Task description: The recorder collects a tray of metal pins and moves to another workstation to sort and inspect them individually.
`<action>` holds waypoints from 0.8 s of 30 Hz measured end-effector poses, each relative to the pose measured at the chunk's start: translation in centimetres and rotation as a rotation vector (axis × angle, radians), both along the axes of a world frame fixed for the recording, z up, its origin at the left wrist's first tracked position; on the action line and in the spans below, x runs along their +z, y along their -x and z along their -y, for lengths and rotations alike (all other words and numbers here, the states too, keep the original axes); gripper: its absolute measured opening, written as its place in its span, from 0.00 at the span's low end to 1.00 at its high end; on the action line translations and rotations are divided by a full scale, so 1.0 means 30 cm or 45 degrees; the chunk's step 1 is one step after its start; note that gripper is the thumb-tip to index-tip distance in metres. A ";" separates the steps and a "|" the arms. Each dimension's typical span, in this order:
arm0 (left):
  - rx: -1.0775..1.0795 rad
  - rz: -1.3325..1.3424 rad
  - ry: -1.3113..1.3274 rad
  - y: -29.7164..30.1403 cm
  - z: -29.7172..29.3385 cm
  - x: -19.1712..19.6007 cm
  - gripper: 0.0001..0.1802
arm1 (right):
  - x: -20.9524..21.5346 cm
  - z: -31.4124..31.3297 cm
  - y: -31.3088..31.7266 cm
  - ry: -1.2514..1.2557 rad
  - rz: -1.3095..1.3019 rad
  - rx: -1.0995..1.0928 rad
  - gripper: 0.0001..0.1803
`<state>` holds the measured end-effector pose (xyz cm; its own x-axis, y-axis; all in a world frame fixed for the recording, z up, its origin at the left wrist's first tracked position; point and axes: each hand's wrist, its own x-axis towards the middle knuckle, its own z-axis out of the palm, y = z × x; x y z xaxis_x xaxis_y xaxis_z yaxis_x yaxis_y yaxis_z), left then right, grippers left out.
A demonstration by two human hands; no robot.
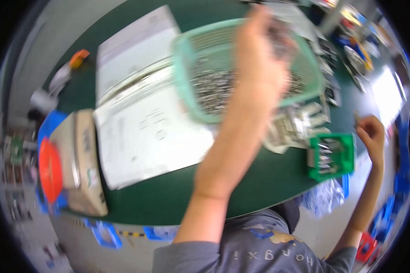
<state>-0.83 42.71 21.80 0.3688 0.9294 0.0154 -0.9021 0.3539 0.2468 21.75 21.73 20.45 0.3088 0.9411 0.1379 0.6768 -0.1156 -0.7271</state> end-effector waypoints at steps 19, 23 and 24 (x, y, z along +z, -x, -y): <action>-0.291 -0.001 0.096 -0.085 0.088 0.025 0.14 | -0.050 -0.116 0.086 -0.001 -0.048 0.015 0.27; -0.288 0.055 0.097 -0.072 0.076 0.018 0.12 | -0.046 -0.110 0.100 -0.031 -0.264 -0.130 0.33; -0.292 0.055 0.096 -0.074 0.073 0.015 0.12 | -0.047 -0.103 0.089 -0.032 -0.264 -0.134 0.33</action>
<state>1.40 40.52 22.26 0.5708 0.8205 -0.0307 -0.8052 0.5667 0.1750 19.09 24.83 19.03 0.4295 0.8992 0.0839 0.4974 -0.1580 -0.8530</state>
